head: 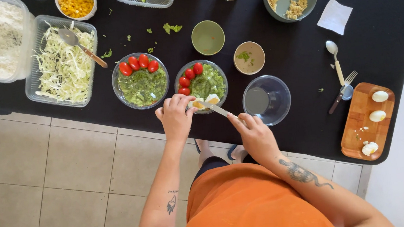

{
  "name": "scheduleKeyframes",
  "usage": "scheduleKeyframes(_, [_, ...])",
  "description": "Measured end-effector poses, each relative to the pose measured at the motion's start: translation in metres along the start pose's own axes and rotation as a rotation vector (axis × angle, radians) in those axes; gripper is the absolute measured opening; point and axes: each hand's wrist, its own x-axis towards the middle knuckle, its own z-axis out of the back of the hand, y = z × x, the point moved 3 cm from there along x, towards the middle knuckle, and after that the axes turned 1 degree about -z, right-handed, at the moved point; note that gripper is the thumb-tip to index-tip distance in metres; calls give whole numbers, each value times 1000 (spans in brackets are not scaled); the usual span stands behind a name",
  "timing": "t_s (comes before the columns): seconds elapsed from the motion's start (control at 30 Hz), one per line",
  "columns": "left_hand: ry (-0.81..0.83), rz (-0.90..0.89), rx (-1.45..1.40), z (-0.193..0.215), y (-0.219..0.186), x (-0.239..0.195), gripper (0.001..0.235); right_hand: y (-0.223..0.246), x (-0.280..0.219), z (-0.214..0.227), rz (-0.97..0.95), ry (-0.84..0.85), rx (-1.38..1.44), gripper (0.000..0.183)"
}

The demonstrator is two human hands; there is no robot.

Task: The person slices hard-boiled eggs on a wooden cutting board and places them into two glass bowls containing salad. They then slice cherry tomatoes and add them to the bowls.

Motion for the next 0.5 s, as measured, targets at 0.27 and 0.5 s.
scheduleKeyframes(0.27, [-131, -91, 0, -13, -18, 4, 17, -57, 7, 30, -62, -26, -156, 43])
scheduleKeyframes(0.5, [-76, -96, 30, -21, -33, 13, 15, -63, 58, 36, 128, 41, -205, 23])
